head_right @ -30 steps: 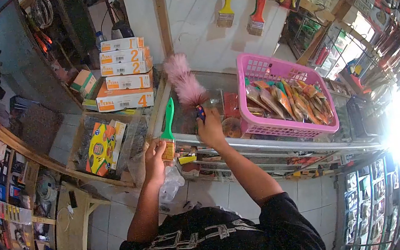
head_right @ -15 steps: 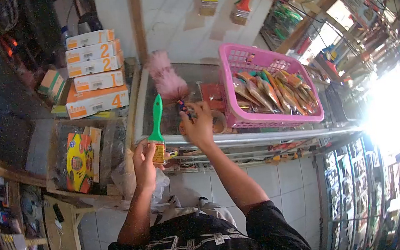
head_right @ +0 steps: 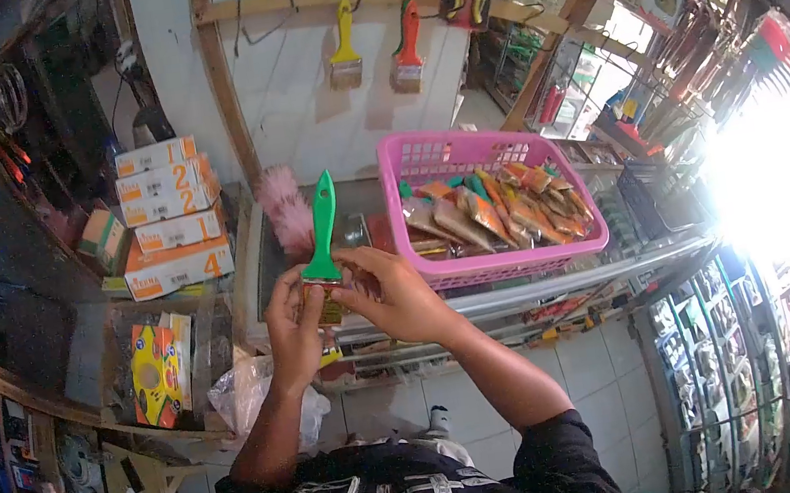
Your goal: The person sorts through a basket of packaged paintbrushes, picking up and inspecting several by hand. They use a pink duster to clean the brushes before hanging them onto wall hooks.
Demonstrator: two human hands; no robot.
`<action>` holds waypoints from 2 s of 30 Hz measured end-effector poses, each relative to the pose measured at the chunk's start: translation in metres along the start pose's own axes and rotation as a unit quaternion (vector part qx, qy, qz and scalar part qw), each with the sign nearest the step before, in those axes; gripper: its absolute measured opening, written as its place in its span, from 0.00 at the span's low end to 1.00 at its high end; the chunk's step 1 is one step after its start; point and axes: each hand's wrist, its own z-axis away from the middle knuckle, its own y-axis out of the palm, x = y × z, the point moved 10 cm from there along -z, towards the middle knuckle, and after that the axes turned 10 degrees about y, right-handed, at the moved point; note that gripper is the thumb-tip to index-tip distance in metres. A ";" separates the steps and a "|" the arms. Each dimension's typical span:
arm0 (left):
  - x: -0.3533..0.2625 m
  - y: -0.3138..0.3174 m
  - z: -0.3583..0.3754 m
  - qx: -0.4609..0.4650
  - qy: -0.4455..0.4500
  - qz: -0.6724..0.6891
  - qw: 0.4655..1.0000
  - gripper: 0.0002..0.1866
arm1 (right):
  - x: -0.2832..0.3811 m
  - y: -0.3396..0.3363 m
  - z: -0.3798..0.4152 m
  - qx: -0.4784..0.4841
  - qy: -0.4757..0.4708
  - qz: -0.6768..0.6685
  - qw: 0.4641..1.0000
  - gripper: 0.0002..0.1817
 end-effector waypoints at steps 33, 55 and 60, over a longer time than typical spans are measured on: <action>-0.134 0.236 -0.149 0.191 0.208 -0.136 0.950 0.32 | 0.039 -0.270 -0.061 0.002 -0.135 -0.114 0.984 0.20; -0.148 0.236 -0.152 0.198 0.142 -0.040 0.969 0.31 | 0.062 -0.276 -0.066 0.084 -0.069 -0.193 0.975 0.23; -0.145 0.233 -0.157 0.226 0.094 0.015 0.969 0.31 | 0.064 -0.274 -0.065 0.076 -0.031 -0.222 0.972 0.24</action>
